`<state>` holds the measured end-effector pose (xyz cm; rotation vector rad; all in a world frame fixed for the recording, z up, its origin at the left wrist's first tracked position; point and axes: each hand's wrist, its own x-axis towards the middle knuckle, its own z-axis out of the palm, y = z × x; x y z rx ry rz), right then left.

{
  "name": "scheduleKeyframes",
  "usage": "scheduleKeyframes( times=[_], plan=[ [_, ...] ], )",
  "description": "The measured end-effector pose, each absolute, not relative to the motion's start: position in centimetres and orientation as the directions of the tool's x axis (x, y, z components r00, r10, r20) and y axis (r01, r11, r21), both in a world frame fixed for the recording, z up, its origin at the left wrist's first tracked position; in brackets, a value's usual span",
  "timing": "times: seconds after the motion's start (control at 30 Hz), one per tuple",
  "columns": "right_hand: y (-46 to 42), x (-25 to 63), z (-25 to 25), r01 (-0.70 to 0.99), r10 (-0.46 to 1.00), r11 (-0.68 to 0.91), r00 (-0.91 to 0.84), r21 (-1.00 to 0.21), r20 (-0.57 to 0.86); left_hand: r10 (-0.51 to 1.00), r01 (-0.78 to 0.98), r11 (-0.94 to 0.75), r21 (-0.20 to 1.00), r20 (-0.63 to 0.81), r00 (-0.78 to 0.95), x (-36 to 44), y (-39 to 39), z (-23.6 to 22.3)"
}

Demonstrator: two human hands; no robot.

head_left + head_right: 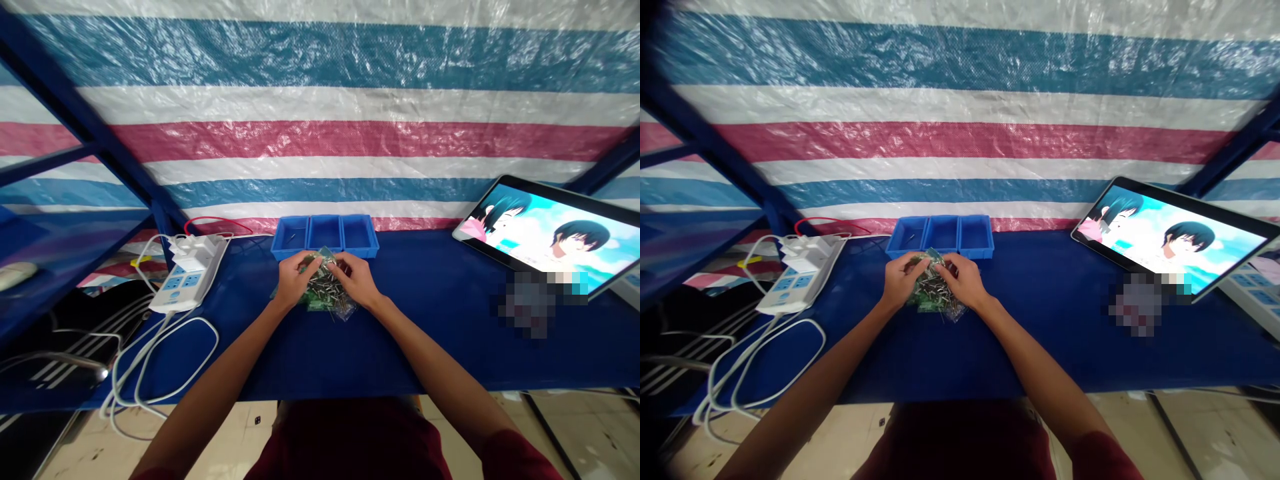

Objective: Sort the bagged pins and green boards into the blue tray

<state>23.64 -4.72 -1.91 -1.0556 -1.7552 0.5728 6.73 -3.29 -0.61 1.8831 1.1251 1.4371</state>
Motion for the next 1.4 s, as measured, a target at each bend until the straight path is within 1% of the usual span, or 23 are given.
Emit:
scheduleKeyframes(
  times=[0.1, 0.2, 0.33, 0.4, 0.5, 0.57, 0.63, 0.7, 0.73, 0.8, 0.9, 0.93, 1.0, 1.1, 1.27, 1.33, 1.4],
  plan=[
    [-4.6, 23.6, -1.9, 0.317, 0.882, 0.471, -0.159, -0.823, 0.443, 0.880, 0.198, -0.474, 0.858, 0.469, 0.077, 6.9, -3.3, -0.5],
    [-4.5, 23.7, -1.8, 0.342, 0.879, 0.477, -0.170, -0.810, 0.446, 0.891, 0.151, -0.454, 0.878, 0.442, 0.107, 6.8, -3.2, -0.3],
    [-4.4, 23.9, -1.7, 0.388, 0.874, 0.484, -0.170, -0.784, 0.456, 0.899, 0.167, -0.436, 0.884, 0.418, 0.131, 6.6, -3.0, -0.2],
    [-4.5, 23.8, -1.7, 0.371, 0.881, 0.469, -0.130, -0.801, 0.456, 0.901, 0.153, -0.431, 0.889, 0.413, 0.134, 6.6, -2.9, -0.2],
    [-4.7, 23.8, -1.8, 0.311, 0.874, 0.481, -0.097, -0.819, 0.476, 0.909, 0.071, -0.411, 0.909, 0.403, 0.105, 6.6, -2.9, -0.3],
    [-4.9, 23.8, -1.9, 0.299, 0.844, 0.535, -0.135, -0.790, 0.519, 0.922, 0.012, -0.382, 0.924, 0.380, 0.076, 6.7, -2.9, -0.3],
    [-5.0, 23.8, -2.0, 0.326, 0.795, 0.605, -0.202, -0.726, 0.572, 0.933, -0.014, -0.350, 0.937, 0.349, 0.089, 6.7, -3.0, -0.2],
    [-4.9, 23.9, -2.1, 0.364, 0.756, 0.650, -0.225, -0.667, 0.614, 0.936, 0.002, -0.330, 0.944, 0.327, 0.126, 6.7, -3.0, -0.2],
    [-4.9, 23.9, -2.1, 0.382, 0.752, 0.652, -0.209, -0.656, 0.625, 0.933, 0.027, -0.338, 0.941, 0.331, 0.139, 6.6, -3.0, -0.2],
    [-4.7, 23.9, -2.1, 0.418, 0.770, 0.615, -0.136, -0.669, 0.623, 0.908, 0.108, -0.405, 0.908, 0.386, 0.163, 6.5, -2.9, -0.3],
    [-4.4, 24.0, -1.9, 0.434, 0.822, 0.531, -0.058, -0.727, 0.566, 0.842, 0.237, -0.535, 0.811, 0.492, 0.221, 6.3, -2.6, -0.7],
    [-4.4, 24.0, -1.8, 0.423, 0.839, 0.509, -0.046, -0.750, 0.543, 0.836, 0.255, -0.546, 0.798, 0.499, 0.230, 6.3, -2.5, -0.8],
    [-4.3, 24.1, -1.7, 0.374, 0.864, 0.475, -0.028, -0.796, 0.502, 0.857, 0.238, -0.512, 0.825, 0.471, 0.210, 6.4, -2.4, -1.0],
    [-4.3, 24.0, -1.7, 0.255, 0.893, 0.437, -0.011, -0.863, 0.449, 0.892, 0.149, -0.442, 0.884, 0.416, 0.176, 6.5, -2.5, -0.9],
    [-4.2, 23.7, -2.0, 0.060, 0.948, 0.319, -0.004, -0.946, 0.319, 0.902, 0.100, -0.417, 0.903, 0.397, 0.170, 6.7, -3.0, 0.0],
    [-4.1, 24.0, -1.8, 0.012, 0.950, 0.310, 0.031, -0.951, 0.310, 0.908, 0.088, -0.415, 0.906, 0.405, 0.112, 6.6, -3.1, 0.1],
    [-4.1, 24.5, -1.4, -0.024, 0.951, 0.309, 0.033, -0.951, 0.308, 0.902, 0.077, -0.432, 0.899, 0.432, 0.016, 6.5, -3.1, 0.2]
  ],
)
